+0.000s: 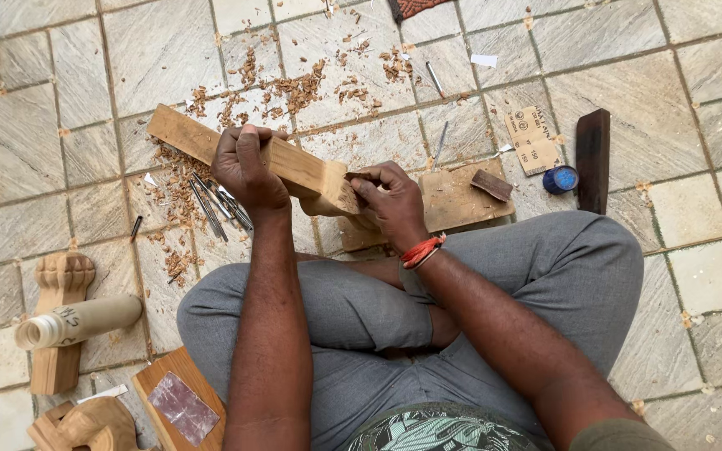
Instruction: The person sits on the floor and carves a wooden piece using a chisel and sandpaper. They smooth the surface, inspect the shape, and then use a paper template to trace a design onto the wood with a pencil.
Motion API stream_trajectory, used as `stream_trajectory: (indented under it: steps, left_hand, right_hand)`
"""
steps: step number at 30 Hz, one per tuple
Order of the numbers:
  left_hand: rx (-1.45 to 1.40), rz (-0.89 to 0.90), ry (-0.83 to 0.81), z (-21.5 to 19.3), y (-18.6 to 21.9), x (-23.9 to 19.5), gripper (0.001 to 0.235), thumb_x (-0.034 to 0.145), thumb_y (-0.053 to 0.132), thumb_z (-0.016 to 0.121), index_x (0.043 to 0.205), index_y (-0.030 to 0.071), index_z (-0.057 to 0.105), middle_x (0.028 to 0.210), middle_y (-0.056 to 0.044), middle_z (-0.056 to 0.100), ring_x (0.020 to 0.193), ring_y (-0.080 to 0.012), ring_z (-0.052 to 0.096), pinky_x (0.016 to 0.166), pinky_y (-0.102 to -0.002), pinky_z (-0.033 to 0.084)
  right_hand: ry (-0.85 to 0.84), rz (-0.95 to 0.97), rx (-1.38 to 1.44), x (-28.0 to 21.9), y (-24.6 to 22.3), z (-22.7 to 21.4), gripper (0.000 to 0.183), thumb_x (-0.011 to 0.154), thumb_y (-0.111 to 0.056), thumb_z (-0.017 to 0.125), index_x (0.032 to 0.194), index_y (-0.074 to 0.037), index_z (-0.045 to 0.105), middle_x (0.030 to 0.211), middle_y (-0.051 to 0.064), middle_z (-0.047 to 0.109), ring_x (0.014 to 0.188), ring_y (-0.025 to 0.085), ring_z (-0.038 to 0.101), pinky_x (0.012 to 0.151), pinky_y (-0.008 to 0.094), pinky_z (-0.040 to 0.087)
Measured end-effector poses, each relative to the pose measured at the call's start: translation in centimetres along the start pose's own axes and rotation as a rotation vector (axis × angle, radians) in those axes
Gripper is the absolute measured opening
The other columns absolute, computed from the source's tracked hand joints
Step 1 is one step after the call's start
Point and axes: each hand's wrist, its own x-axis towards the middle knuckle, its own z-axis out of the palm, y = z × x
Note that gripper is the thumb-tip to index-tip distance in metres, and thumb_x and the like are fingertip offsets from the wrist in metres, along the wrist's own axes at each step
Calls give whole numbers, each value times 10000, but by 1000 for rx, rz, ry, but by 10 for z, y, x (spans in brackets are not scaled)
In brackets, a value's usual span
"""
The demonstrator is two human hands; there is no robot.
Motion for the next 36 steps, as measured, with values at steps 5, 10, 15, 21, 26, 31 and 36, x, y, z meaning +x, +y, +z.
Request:
stream_trajectory:
  steps: [5, 10, 15, 21, 26, 31, 36]
  left_hand:
    - [46, -13, 33, 12, 9, 10, 262, 990, 215, 554, 802, 57, 645, 730, -118, 720, 706, -208, 732, 733, -360, 639]
    - [22, 2, -9, 3, -3, -5, 261, 992, 222, 572, 815, 42, 640, 727, -116, 683, 722, -225, 743, 725, -369, 630]
    - [22, 10, 44, 6, 5, 10, 244, 978, 200, 558, 801, 47, 626, 707, -104, 691, 695, -212, 728, 716, -372, 651]
    - [-5, 8, 43, 5, 7, -7, 209, 994, 140, 572, 836, 21, 637, 772, -104, 687, 753, -222, 738, 739, -369, 629]
    - [136, 78, 109, 3, 18, -28, 228, 1036, 147, 537, 870, 26, 638, 818, -105, 718, 782, -207, 748, 743, -351, 635]
    - [219, 78, 124, -3, 28, -47, 236, 1072, 175, 515, 902, 40, 607, 827, -93, 710, 792, -181, 734, 732, -329, 622]
    - [266, 64, 133, -3, 35, -54, 243, 1074, 190, 514, 913, 35, 609, 842, -99, 721, 768, -159, 686, 731, -317, 593]
  right_hand:
    - [28, 77, -89, 13, -25, -1, 162, 936, -188, 758, 995, -38, 767, 980, -4, 667, 838, 75, 653, 754, 236, 588]
    - [25, 155, 3, -6, -3, -2, 175, 946, -217, 734, 997, -51, 753, 971, -16, 673, 850, 60, 686, 741, 236, 629]
    - [4, 157, 25, 13, -1, -3, 167, 921, -183, 787, 943, -21, 750, 953, 9, 672, 832, 64, 674, 737, 251, 595]
    - [171, 100, -398, 5, 3, -17, 175, 926, -206, 762, 980, -39, 751, 927, 20, 718, 768, 108, 703, 709, 267, 575]
    - [49, 30, -688, 3, -5, -12, 150, 1009, -142, 645, 1066, -54, 752, 992, 79, 683, 837, 181, 693, 728, 308, 598]
    - [-28, -194, -702, -19, -11, -5, 343, 960, -43, 622, 1294, -21, 697, 964, 115, 650, 854, 225, 655, 763, 360, 570]
    - [-21, -182, -494, -27, -23, -16, 221, 990, -109, 639, 1177, -78, 752, 953, 45, 649, 841, 171, 642, 753, 342, 553]
